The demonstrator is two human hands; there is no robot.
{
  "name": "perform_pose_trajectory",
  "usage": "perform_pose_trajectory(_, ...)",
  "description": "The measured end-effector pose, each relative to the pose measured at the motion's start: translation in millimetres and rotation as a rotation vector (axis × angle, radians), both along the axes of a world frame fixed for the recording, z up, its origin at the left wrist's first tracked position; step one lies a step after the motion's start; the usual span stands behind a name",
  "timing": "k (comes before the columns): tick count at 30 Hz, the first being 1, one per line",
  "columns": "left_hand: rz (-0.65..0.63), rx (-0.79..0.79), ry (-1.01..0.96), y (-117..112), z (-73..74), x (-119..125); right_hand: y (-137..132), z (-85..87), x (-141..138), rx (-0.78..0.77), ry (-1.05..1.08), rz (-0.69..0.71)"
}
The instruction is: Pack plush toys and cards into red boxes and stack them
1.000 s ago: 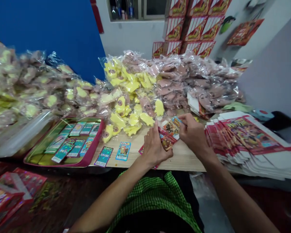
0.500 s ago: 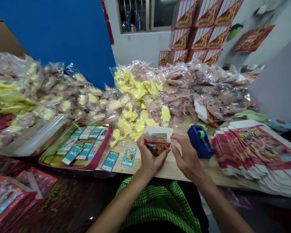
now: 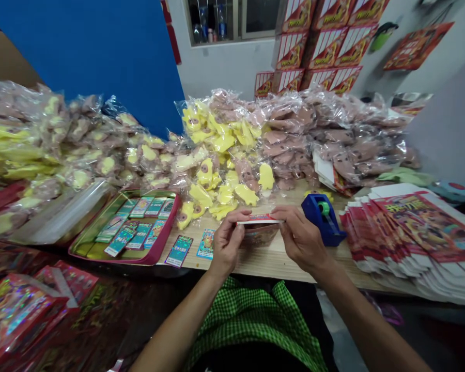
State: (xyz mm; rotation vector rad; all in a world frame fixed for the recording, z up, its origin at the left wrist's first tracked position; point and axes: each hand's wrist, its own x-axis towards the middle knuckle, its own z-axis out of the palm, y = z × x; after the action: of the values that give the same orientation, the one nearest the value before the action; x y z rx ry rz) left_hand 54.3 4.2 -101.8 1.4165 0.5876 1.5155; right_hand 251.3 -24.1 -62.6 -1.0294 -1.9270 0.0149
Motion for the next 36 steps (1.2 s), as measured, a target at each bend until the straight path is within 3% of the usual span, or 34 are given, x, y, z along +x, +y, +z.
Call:
perform_pose_trajectory(3, -0.058, 0.038, -0.028, -4, -3.0, 2, -5, 4.6, 7, -0.031, -0.146, 0.065)
perform_pose_trajectory(8, 0.1, 0.004, 0.009, -8, -5.0, 14, -7, 9.6, 9, -0.094, -0.16, 0.08)
perform_pose_trajectory(13, 0.17, 0.085, 0.1, -4, -3.3, 11, -3, 10.8, 4, -0.054, -0.163, 0.043)
perform_pose_trajectory(17, 0.119, 0.254, 0.196, 4, 7.4, -1, -2, 15.8, 6, -0.022, -0.207, 0.053)
perform_pose_trajectory(24, -0.006, 0.406, 0.352, 19, 18.1, -20, -2, 26.1, 11, -0.049, -0.404, 0.09)
perform_pose_trajectory(30, -0.111, 0.637, 0.582, 28, 15.3, -41, -4, 10.0, 22, 0.03, -0.349, 0.156)
perform_pose_trajectory(36, 0.021, 0.768, 0.709, 27, 23.2, -37, -9, -0.2, 13, 0.044, -0.186, 0.109)
